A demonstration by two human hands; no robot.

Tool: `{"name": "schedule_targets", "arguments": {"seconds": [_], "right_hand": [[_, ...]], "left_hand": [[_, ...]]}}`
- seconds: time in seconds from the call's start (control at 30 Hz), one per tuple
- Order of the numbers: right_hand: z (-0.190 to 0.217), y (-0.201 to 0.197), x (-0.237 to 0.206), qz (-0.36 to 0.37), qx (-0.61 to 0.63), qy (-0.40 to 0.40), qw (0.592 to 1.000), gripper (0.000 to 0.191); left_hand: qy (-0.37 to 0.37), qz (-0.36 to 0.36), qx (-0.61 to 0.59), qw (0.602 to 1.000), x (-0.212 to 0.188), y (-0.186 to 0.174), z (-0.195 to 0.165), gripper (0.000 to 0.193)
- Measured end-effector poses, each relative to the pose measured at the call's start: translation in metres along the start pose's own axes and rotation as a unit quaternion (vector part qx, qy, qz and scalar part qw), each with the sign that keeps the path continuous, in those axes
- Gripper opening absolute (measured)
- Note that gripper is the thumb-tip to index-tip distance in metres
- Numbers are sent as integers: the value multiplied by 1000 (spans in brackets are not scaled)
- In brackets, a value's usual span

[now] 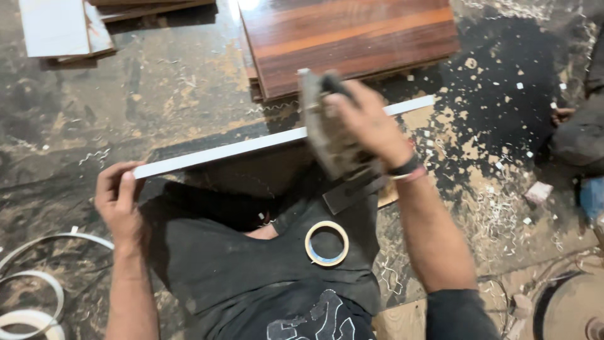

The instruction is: The person sits on the floor with a narrow particle board strip across their lap and applies white edge banding tape to its raw edge. They press the tape along the edge by hand, then run a hand-held iron along the strip to heat and adhere the banding, working along the length of the board.

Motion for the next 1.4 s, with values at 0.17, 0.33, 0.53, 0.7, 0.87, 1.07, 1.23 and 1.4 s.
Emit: {"name": "schedule_targets", "arguments": {"seconds": [0.17, 0.33, 0.53, 0.7, 0.87, 1.07, 1.23, 1.4], "right_hand": [[-19, -144, -31, -143, -33, 130, 981, 27], [-36, -223, -58, -208, 127, 198, 949, 23], [-114, -228, -95, -204, 286, 208, 913, 21], [-207, -155, -103, -168, -147, 123, 967, 32], [-253, -114, -135, -153, -103, 273, 944, 42], [-176, -157, -79, -91, -410, 225, 879, 37], [-55, -166, -12, -194, -297, -151, 922, 33], [-99, -143, 40, 27, -379, 175, 908, 57]], "left_hand": [[9, 19, -8, 1000, -2, 1, -3, 13], [16, 25, -12, 999, -3, 2, -3, 13], [3, 22, -7, 1000, -2, 0, -1, 13], [3, 28, 44, 999, 4, -1, -10, 15], [174, 9, 374, 911, 11, 9, -58, 13], [195, 108, 527, 820, 56, 55, -74, 26], [60, 167, 544, 820, 66, 60, -64, 42], [29, 181, 511, 840, 62, 56, -57, 42]]}}
Point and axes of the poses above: each hand's wrist, its own x-axis towards the middle knuckle, its own y-axis out of the palm, z = x × y, the point moved 5 cm from there along x, towards the middle knuckle, and after that the axes turned 11 degrees about x, right-handed, at the moved point
